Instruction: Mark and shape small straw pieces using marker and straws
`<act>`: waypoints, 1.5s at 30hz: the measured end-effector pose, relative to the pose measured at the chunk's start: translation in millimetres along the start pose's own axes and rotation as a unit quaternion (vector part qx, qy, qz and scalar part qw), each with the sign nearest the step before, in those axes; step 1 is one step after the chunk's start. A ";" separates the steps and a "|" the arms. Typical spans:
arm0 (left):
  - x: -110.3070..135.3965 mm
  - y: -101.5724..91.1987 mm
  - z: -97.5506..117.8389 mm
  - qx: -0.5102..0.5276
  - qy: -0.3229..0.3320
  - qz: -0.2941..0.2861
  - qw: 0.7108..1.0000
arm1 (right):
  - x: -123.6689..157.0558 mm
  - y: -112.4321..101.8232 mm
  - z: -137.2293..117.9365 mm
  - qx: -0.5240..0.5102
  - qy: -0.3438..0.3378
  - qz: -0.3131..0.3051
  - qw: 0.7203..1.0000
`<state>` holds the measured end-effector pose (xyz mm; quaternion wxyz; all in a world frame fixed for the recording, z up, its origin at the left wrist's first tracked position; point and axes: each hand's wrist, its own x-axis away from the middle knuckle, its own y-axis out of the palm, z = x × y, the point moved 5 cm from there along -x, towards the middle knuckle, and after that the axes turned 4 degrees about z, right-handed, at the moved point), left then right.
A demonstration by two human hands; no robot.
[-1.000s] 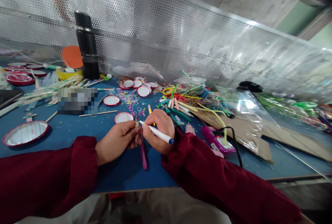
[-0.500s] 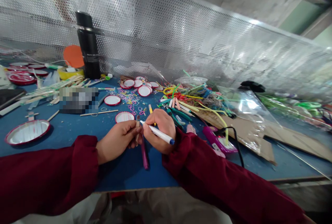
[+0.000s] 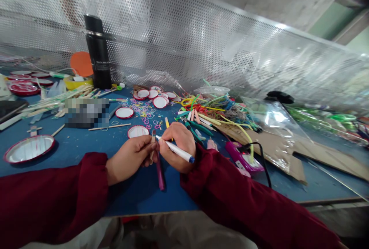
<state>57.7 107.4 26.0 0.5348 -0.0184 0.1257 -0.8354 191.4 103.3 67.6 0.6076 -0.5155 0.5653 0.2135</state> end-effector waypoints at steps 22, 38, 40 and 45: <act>0.7 0.0 4.5 -0.001 -0.001 0.007 1.000 | -0.2 -0.4 2.6 0.004 -0.002 0.007 1.000; 0.7 0.3 2.7 0.010 0.003 0.009 1.000 | 0.1 0.2 2.0 0.000 -0.007 -0.002 1.000; 0.8 0.2 2.4 0.005 0.003 0.009 1.000 | -0.7 -0.1 1.0 0.003 -0.009 -0.008 1.000; 0.8 0.3 2.2 0.003 -0.006 0.007 1.000 | -1.6 -1.1 -1.4 0.010 0.000 -0.013 1.000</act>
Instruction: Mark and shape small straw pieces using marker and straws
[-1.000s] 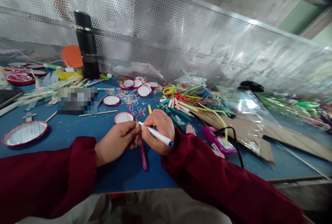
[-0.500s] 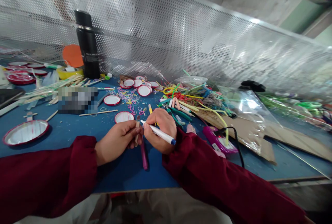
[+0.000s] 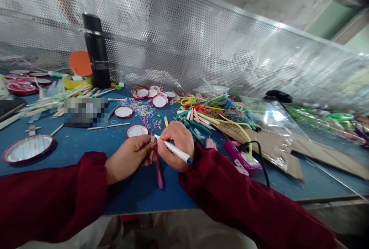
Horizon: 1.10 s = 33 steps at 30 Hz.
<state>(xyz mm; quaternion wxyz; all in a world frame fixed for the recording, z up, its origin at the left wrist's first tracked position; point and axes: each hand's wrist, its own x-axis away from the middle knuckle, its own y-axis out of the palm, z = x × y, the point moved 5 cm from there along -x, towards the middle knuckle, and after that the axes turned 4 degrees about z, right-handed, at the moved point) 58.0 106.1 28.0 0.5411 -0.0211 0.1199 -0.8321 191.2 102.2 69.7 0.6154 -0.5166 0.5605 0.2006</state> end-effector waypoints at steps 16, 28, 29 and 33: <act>-0.1 0.2 -1.9 0.011 0.003 0.008 1.000 | 0.4 1.6 1.9 0.010 0.005 0.011 1.000; -0.4 0.1 -2.1 0.013 0.004 0.009 1.000 | 0.6 1.0 2.1 -0.005 0.000 0.006 1.000; -0.4 0.2 -2.0 0.012 0.006 0.008 1.000 | 0.6 1.0 1.8 -0.007 0.000 0.006 1.000; 0.0 0.4 -0.4 0.006 0.010 0.002 1.000 | 0.4 1.2 -0.2 -0.009 -0.005 0.002 1.000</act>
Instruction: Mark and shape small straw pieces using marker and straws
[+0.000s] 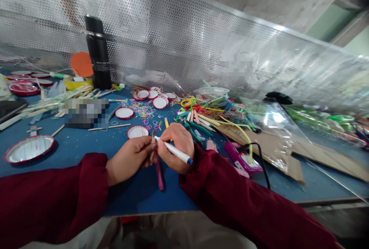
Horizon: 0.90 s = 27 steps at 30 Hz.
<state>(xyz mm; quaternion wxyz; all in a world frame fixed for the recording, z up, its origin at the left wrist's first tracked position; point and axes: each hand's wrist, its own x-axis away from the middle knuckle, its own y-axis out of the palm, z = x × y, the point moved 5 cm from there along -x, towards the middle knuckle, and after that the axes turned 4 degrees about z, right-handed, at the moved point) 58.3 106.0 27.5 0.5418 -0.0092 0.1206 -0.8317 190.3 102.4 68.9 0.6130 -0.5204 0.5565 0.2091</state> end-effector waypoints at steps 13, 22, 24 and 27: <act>0.2 -1.0 1.8 -0.007 -0.011 0.002 1.000 | 1.3 -1.0 1.8 0.003 0.004 0.020 1.000; -0.2 -1.2 -1.8 0.001 -0.001 0.005 1.000 | 1.0 1.1 0.1 0.008 0.015 -0.017 1.000; -0.3 -1.1 -1.5 0.003 0.000 0.006 1.000 | 0.8 0.9 -0.4 0.011 0.018 -0.022 1.000; -0.5 -0.6 -1.4 0.001 0.000 0.003 1.000 | 0.6 -0.3 -0.3 0.007 0.018 -0.010 1.000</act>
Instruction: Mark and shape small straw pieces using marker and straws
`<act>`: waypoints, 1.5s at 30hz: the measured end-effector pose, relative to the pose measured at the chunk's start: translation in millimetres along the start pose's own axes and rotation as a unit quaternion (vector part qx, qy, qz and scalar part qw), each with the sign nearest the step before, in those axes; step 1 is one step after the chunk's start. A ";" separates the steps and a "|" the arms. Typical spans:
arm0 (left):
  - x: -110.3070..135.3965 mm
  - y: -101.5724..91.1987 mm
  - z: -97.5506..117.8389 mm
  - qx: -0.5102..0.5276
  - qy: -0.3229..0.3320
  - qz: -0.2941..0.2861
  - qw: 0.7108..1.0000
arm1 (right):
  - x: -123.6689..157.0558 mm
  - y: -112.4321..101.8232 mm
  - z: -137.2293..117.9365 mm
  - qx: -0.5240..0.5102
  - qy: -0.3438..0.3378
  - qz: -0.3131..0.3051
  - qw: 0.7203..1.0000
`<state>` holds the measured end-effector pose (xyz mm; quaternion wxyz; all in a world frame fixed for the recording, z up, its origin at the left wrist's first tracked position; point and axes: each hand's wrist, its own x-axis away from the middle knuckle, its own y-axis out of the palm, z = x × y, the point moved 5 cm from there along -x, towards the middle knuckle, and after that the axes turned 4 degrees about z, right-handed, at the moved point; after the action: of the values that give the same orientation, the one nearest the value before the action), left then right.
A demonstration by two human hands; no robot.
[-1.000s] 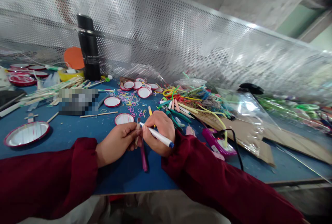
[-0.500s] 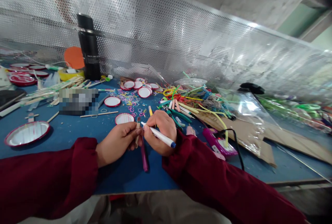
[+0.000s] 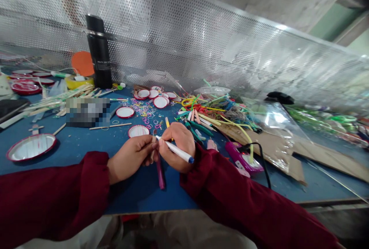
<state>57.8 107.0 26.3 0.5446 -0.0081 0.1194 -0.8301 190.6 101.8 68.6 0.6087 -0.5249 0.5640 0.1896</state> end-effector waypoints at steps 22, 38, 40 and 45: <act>-2.4 0.7 -5.5 0.022 0.007 -0.009 1.000 | 1.3 2.3 5.3 0.032 0.062 -0.042 0.997; -2.7 0.7 -9.6 0.053 0.005 -0.007 0.999 | -6.5 6.4 6.6 0.047 0.005 -0.097 0.994; -2.4 1.1 -9.4 0.058 0.000 -0.008 0.998 | -6.0 6.2 6.7 0.045 -0.002 -0.092 0.995; -2.2 1.0 -8.3 0.050 -0.005 0.003 0.999 | -4.0 7.6 9.3 0.042 -0.009 -0.100 0.994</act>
<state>58.4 110.2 18.4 0.5474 0.0158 0.0750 -0.8334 187.7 114.0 67.2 0.6514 -0.5507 0.5105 0.1090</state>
